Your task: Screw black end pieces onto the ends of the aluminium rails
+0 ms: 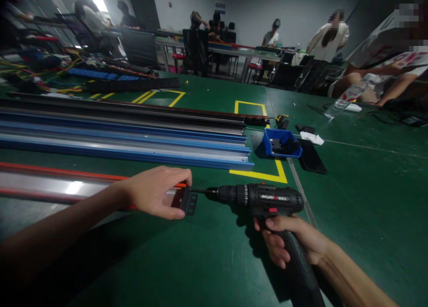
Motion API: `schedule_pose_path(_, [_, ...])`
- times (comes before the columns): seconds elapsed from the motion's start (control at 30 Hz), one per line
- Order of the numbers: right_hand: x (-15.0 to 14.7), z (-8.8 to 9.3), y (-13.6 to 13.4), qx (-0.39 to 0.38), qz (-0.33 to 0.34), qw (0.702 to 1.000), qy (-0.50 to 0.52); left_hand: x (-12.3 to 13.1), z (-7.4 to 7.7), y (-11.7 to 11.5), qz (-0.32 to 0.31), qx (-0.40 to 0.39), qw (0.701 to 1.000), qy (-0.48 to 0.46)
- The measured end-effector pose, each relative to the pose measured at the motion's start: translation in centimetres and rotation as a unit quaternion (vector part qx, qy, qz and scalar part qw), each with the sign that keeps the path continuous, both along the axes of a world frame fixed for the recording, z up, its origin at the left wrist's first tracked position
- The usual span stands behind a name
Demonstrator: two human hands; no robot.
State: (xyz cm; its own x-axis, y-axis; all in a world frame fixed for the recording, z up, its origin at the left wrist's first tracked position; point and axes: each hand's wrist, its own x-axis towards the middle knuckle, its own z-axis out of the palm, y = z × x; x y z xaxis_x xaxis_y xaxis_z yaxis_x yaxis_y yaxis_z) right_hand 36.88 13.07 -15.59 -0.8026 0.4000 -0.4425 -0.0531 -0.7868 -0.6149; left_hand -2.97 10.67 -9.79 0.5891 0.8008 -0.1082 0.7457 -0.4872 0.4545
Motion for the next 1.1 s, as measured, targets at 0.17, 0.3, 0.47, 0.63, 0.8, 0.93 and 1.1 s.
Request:
schedule_pose_path(0.17, [0.15,-0.05,0.23,-0.007,0.014,1.000,0.007,-0.11,-0.19,0.05,-0.004,0.003,1.000,0.004])
schedule_pose_path(0.3, [0.16,-0.16,0.34,-0.003,0.013,1.000,0.010,-0.15,-0.16,0.07,-0.004,0.002,1.000,0.003])
schedule_pose_path(0.47, [0.23,-0.15,0.34,-0.003,0.020,1.000,0.008,-0.04,-0.01,0.04,-0.002,0.002,1.000,0.001])
schedule_pose_path(0.63, [0.25,-0.16,0.35,-0.010,0.022,1.000,0.012,0.05,0.09,0.00,-0.001,-0.001,1.000,0.003])
schedule_pose_path(0.8, [0.37,-0.31,0.35,-0.008,0.020,1.000,0.012,-0.04,0.18,-0.06,0.000,-0.002,1.000,0.006])
schedule_pose_path(0.93, [0.28,-0.32,0.31,-0.005,0.015,1.000,0.011,-0.07,0.11,-0.02,-0.001,0.000,1.000,0.008])
schedule_pose_path(1.1, [0.28,-0.33,0.28,-0.010,0.012,1.000,0.003,0.01,0.16,-0.05,0.002,-0.001,1.000,0.012])
